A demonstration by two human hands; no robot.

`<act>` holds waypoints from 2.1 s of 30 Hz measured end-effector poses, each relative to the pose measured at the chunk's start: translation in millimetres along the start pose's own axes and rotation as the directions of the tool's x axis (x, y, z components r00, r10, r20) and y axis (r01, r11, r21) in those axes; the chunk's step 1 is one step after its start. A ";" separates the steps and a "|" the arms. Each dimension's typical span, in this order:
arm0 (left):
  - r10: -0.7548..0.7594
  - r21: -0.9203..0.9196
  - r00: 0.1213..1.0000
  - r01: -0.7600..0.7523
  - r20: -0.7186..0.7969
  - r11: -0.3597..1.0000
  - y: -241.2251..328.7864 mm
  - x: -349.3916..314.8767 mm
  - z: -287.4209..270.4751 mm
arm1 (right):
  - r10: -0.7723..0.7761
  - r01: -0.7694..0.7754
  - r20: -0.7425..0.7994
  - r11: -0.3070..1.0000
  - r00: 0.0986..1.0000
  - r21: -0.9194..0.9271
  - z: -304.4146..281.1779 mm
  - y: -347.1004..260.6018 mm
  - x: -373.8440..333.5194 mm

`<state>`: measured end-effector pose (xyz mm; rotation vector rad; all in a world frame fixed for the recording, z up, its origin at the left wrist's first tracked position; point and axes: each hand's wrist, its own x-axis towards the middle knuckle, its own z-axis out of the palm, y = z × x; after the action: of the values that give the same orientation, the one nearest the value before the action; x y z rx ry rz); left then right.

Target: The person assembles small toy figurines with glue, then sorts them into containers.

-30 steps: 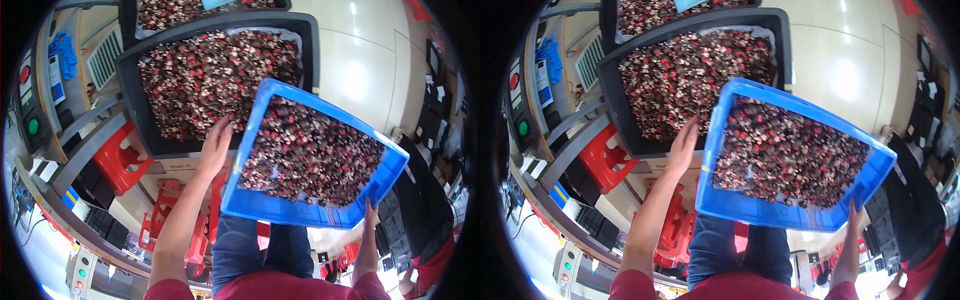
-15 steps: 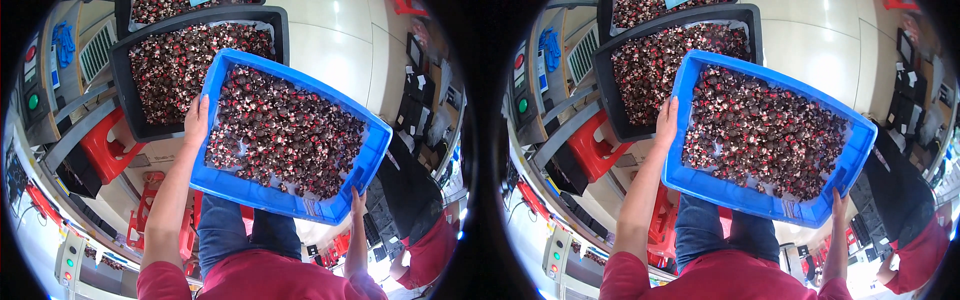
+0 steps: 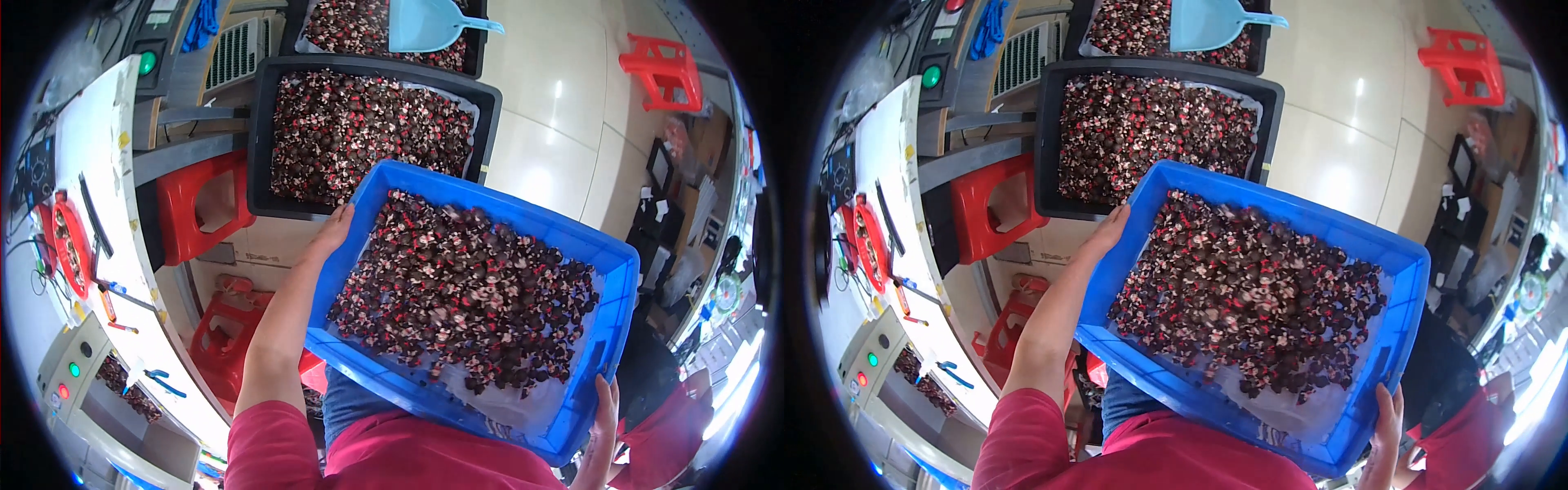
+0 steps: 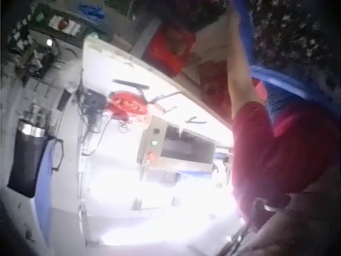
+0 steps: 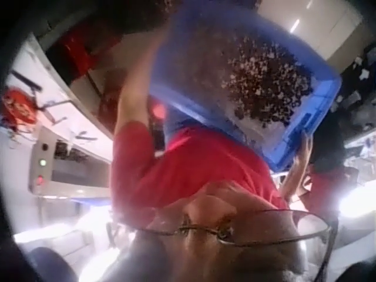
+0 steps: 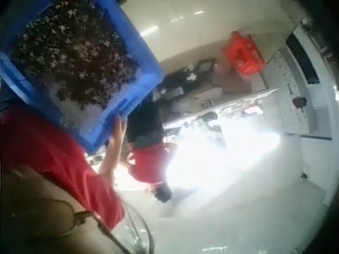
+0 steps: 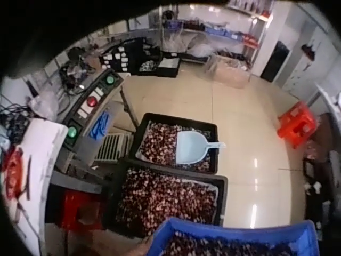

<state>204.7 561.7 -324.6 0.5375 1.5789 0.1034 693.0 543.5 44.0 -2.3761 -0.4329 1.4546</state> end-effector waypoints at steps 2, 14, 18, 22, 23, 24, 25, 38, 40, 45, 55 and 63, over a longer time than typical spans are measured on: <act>-0.015 -0.107 1.000 0.014 -0.008 0.994 -22.2 -6.1 -23.3 | -0.006 0.007 0.023 0.999 1.000 -0.036 25.2 -10.8 -26.0; -0.044 -0.491 0.945 0.208 0.325 0.846 -19.5 19.3 -135.3 | 0.026 -0.025 0.015 0.998 1.000 -0.064 160.4 -86.3 -110.8; 0.128 -0.336 0.985 -0.083 0.116 0.938 -27.9 26.6 -133.9 | -0.015 0.008 -0.073 0.995 0.997 -0.095 189.2 -97.3 -116.2; 0.098 -0.414 0.970 0.003 0.223 0.910 -17.9 22.8 -153.5 | 0.022 -0.036 -0.130 0.994 0.991 -0.106 206.5 -105.3 -128.1; 0.101 -0.351 0.976 -0.027 0.195 0.936 -23.2 30.5 -156.3 | 0.021 -0.034 -0.128 0.994 0.992 -0.104 210.5 -108.5 -129.5; 0.105 -0.286 0.980 -0.053 0.171 0.957 -20.3 28.7 -160.2 | 0.028 -0.040 -0.120 0.994 0.992 -0.099 212.9 -109.8 -130.9; 0.122 -0.231 0.982 -0.087 0.143 0.969 -17.6 26.9 -165.1 | 0.035 -0.046 -0.111 0.994 0.993 -0.095 215.5 -111.4 -131.6; 0.056 -0.060 0.987 -0.047 0.150 0.997 -31.8 54.9 -105.9 | -0.042 0.026 -0.166 0.995 0.985 -0.096 -14.6 -134.7 -133.0; 0.155 -0.050 0.980 -0.150 0.124 0.987 -28.3 60.1 -97.7 | -0.040 0.024 -0.168 0.995 0.985 -0.096 48.6 -130.3 -118.4; 0.029 0.041 0.991 -0.035 0.134 0.999 22.5 39.3 -108.0 | -0.020 0.005 -0.178 0.996 0.984 -0.085 156.2 -124.4 -81.7; 0.013 0.133 0.996 -0.025 0.090 0.991 51.5 22.0 -48.9 | -0.040 0.024 -0.205 0.997 0.978 -0.080 113.6 -101.4 -80.6; 0.037 -0.133 0.995 -0.024 0.091 0.991 -11.0 12.3 -62.0 | 0.033 -0.038 -0.039 0.989 0.999 -0.144 112.3 -85.1 -75.7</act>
<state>142.3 572.7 -334.1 0.4566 1.4621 0.2020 552.0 601.5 92.0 -2.5319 -0.5055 1.4379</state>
